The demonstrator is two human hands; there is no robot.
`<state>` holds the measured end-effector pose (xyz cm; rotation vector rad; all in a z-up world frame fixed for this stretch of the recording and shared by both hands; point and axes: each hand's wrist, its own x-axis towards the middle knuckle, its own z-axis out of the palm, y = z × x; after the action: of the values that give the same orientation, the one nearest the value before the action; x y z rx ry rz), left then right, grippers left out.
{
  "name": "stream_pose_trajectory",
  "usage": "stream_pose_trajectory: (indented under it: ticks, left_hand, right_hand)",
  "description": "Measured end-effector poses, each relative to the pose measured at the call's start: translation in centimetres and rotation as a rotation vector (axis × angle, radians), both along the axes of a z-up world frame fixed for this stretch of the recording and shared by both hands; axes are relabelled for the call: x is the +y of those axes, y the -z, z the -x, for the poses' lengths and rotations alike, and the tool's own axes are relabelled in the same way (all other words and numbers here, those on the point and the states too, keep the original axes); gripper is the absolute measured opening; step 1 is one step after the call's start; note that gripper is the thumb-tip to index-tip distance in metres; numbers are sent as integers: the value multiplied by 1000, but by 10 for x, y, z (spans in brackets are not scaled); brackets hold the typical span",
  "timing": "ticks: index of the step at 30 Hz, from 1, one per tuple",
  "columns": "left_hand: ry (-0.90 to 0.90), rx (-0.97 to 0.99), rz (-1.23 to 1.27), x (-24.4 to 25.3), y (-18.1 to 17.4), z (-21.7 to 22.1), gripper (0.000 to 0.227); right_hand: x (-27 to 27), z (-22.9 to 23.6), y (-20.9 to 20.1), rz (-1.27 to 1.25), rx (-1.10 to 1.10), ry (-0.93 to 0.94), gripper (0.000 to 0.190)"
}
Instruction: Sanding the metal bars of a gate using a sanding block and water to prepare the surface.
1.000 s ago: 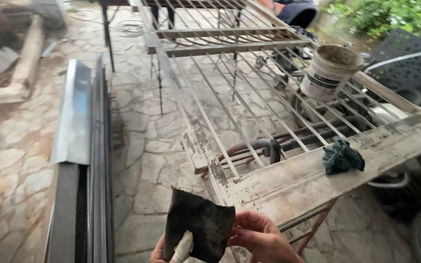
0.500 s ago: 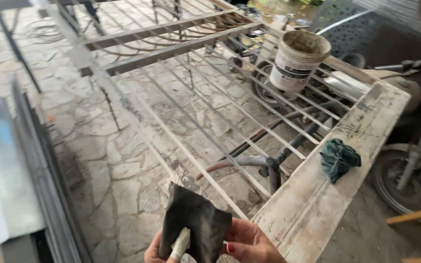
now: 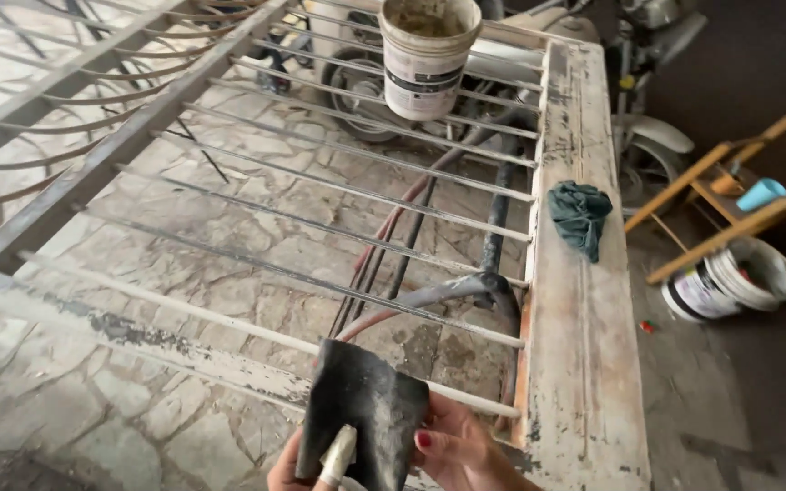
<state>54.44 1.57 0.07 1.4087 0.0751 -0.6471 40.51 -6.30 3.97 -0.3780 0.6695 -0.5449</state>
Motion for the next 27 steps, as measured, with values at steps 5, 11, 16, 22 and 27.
stream_pose_trajectory:
  ticks: [5, 11, 16, 22, 27]
  left_hand:
    - [246, 78, 2, -1, -7, -64, 45]
    - [326, 269, 81, -27, -5, -94, 38]
    - [467, 121, 106, -37, 15, -113, 39]
    - [510, 139, 67, -45, 16, -119, 35]
    - [803, 45, 284, -58, 15, -114, 21]
  right_hand:
    - [-9, -56, 57, 292, -38, 148, 25]
    - [-19, -87, 51, 102, 119, 210, 28]
    - [-19, -91, 60, 321, 56, 298, 13]
    - [-21, -113, 18, 334, 52, 258, 41]
    - [-31, -115, -3, -12, 165, 330, 64]
